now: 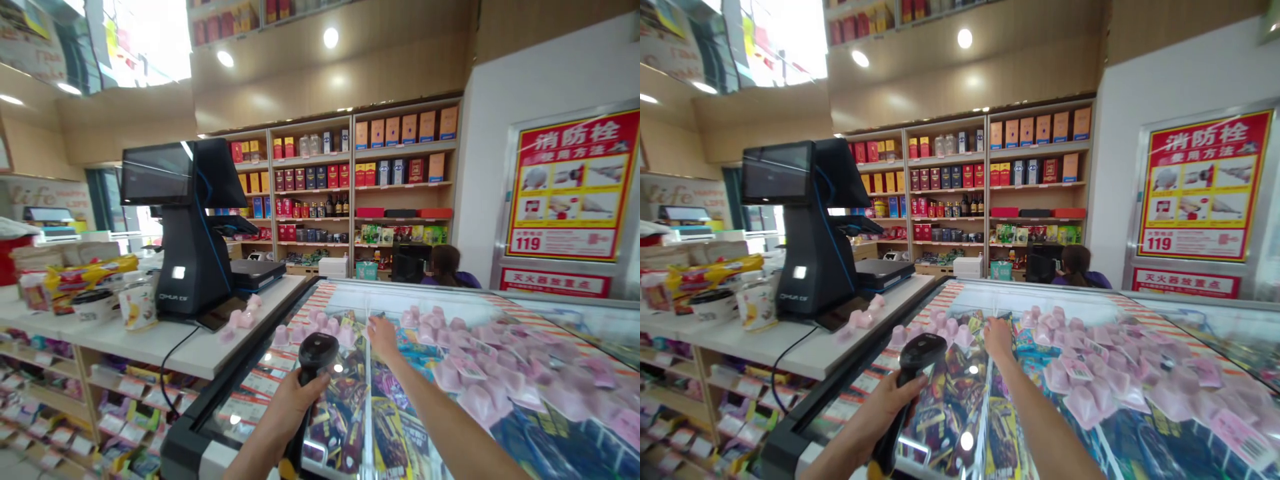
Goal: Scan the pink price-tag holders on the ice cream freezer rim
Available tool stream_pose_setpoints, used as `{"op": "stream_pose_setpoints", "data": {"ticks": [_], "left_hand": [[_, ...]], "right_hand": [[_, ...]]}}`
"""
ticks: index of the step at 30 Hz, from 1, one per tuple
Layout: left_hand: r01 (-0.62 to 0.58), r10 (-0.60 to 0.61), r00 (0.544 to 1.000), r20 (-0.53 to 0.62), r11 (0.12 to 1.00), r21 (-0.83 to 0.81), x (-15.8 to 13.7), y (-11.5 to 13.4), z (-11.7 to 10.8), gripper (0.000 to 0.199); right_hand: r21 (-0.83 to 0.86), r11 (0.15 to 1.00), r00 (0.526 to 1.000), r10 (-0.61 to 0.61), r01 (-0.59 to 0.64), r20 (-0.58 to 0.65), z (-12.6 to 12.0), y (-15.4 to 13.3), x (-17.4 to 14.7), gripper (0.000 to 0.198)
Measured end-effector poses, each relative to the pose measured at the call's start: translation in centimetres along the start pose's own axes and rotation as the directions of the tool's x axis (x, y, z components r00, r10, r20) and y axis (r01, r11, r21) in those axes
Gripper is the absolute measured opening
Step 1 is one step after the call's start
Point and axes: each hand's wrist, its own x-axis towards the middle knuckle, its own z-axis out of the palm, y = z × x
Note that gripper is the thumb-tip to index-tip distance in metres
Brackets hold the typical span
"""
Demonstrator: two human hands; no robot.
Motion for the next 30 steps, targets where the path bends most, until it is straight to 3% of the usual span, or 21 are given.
{"op": "stream_pose_setpoints", "data": {"ticks": [4,7,10,13,17,22,30], "left_hand": [[0.004,-0.003,1.000,-0.019,1.000,0.020,0.0,0.1,0.1,0.032],[-0.005,0.005,1.000,-0.001,1.000,0.029,-0.1,0.7,0.6,0.033],[-0.026,0.025,0.999,0.024,0.998,0.052,-0.3,1.2,1.2,0.034],[-0.033,0.031,0.999,0.031,0.997,0.069,-0.3,1.2,1.8,0.032],[-0.041,0.037,0.998,0.051,0.996,0.084,-0.5,0.9,2.6,0.031],[-0.061,0.057,0.997,0.059,0.996,0.059,-1.5,1.3,3.3,0.030],[-0.079,0.074,0.995,0.073,0.995,0.059,-2.9,1.9,3.2,0.031]], "right_hand": [[0.027,0.999,0.999,-0.025,0.024,0.035,1.0,-2.8,-0.2,0.032],[0.072,0.995,0.996,-0.074,0.070,0.052,0.2,-2.8,0.2,0.033],[-0.058,0.997,0.998,-0.053,0.052,-0.022,-2.3,0.1,0.9,0.037],[-0.272,0.959,0.997,0.064,-0.076,-0.054,-5.3,4.2,1.0,0.038],[-0.394,0.919,0.993,0.040,0.006,0.108,-7.0,6.8,0.3,0.031],[-0.332,0.934,0.981,-0.075,0.133,0.180,-7.4,6.4,0.0,0.036],[-0.041,0.997,0.983,-0.057,0.065,0.172,-7.4,6.0,-0.8,0.020]]}}
